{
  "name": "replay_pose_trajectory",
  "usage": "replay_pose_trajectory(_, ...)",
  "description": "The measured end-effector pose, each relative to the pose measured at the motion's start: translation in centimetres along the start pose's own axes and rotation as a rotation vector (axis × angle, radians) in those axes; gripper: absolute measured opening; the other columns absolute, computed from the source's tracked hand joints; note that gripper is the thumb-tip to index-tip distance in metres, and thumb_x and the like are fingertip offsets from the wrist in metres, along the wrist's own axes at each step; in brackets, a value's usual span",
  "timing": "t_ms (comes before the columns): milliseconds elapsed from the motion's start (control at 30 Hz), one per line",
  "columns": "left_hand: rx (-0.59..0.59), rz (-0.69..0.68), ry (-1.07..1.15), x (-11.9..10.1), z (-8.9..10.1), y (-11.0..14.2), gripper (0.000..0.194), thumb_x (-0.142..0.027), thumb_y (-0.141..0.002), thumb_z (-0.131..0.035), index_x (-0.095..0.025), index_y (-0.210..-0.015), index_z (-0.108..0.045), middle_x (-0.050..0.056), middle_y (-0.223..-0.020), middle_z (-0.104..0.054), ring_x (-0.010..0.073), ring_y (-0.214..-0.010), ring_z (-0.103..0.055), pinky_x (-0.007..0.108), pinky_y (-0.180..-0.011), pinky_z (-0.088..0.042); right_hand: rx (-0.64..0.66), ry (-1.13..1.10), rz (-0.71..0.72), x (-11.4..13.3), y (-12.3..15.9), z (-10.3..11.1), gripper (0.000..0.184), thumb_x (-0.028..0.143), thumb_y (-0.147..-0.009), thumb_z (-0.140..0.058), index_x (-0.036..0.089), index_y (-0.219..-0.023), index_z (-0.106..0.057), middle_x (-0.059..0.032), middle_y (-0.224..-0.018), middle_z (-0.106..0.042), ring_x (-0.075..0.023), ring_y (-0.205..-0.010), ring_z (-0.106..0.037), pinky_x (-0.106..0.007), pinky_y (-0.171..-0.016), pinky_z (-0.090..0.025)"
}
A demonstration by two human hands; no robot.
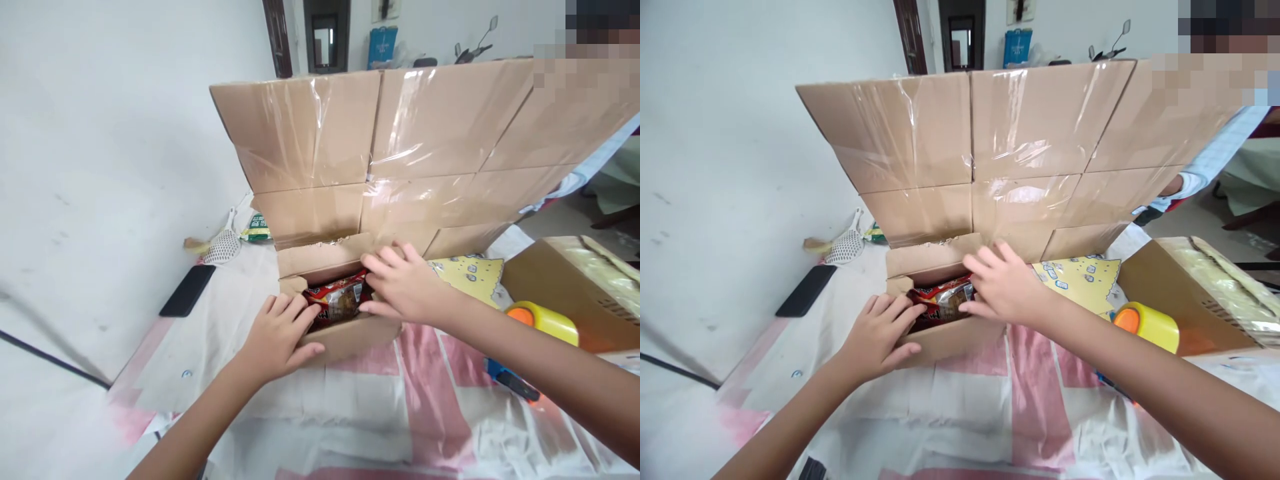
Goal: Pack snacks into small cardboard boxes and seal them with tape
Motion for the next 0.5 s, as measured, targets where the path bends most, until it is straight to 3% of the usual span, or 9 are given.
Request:
replay_pose_trajectory(100,-0.074,0.140,0.106,1.8,0.0,0.6,0.057,-0.054,-0.102,-0.037,-0.014,-0.139,-0.051,0.016,-0.125,-0.058,0.0295,-0.106,-0.050,0.044,-0.090,-0.045,0.020,-0.188,-0.120,-2.2,0.9,-0.2,0.052,0.056,-0.102,-0.040,0.016,-0.109,-0.073,-0.0163,-0.116,-0.062,-0.0326,-0.103,-0.053,-0.051,-0.088,-0.044)
replay_pose_trajectory(200,-0.114,0.247,0.202,3.5,-0.2,2.0,0.062,-0.050,-0.101,-0.045,-0.017,-0.152,-0.034,0.018,-0.140,-0.052,0.0313,-0.126,-0.048,0.047,-0.102,-0.047,-0.010,-0.446,-0.297,-4.3,3.0,-1.1,0.051,0.047,-0.104,-0.041,0.019,-0.144,-0.053,-0.0163,-0.131,-0.059,-0.0319,-0.115,-0.057,-0.050,-0.095,-0.048)
replay_pose_trajectory(300,0.004,0.122,0.234,3.2,-1.2,2.9,0.088,-0.067,-0.089,-0.058,-0.019,-0.157,-0.028,0.018,-0.144,-0.054,0.0339,-0.134,-0.048,0.050,-0.107,-0.049,-0.005,-0.636,-0.529,-5.9,6.0,-4.1,0.061,0.049,-0.101,-0.047,0.023,-0.156,-0.038,-0.0159,-0.146,-0.054,-0.0341,-0.131,-0.053,-0.055,-0.109,-0.043)
replay_pose_trajectory(367,0.072,0.016,0.192,2.8,-1.7,3.3,0.094,-0.068,-0.083,-0.067,-0.020,-0.156,-0.032,0.018,-0.151,-0.050,0.0362,-0.141,-0.043,0.052,-0.111,-0.047,0.015,-0.854,-0.675,-6.4,7.7,-7.2,0.066,0.055,-0.100,-0.049,0.029,-0.158,-0.034,-0.0117,-0.158,-0.044,-0.0331,-0.143,-0.044,-0.057,-0.118,-0.035)
replay_pose_trajectory(433,0.070,-0.031,0.144,2.9,-1.8,3.5,0.076,-0.048,-0.089,-0.069,-0.020,-0.153,-0.038,0.017,-0.156,-0.044,0.0358,-0.148,-0.036,0.053,-0.114,-0.045,0.003,-1.135,-0.816,-6.5,8.5,-10.4,0.065,0.059,-0.099,-0.048,0.034,-0.157,-0.035,-0.0055,-0.165,-0.036,-0.0297,-0.151,-0.034,-0.055,-0.123,-0.027)
replay_pose_trajectory(500,0.039,-0.049,0.167,2.9,-1.7,3.6,0.057,-0.027,-0.094,-0.060,-0.020,-0.148,-0.044,0.016,-0.157,-0.045,0.0333,-0.151,-0.032,0.053,-0.115,-0.045,-0.064,-1.425,-0.909,-6.2,7.8,-12.7,0.064,0.063,-0.098,-0.046,0.036,-0.156,-0.037,-0.0029,-0.165,-0.036,-0.0273,-0.153,-0.032,-0.054,-0.124,-0.027)
Point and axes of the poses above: each hand's wrist, its own y-axis away from the middle knuckle, its own z-axis out of the back of the hand, x = y × z, the point moved 9 cm from there along -y, towards the middle knuckle
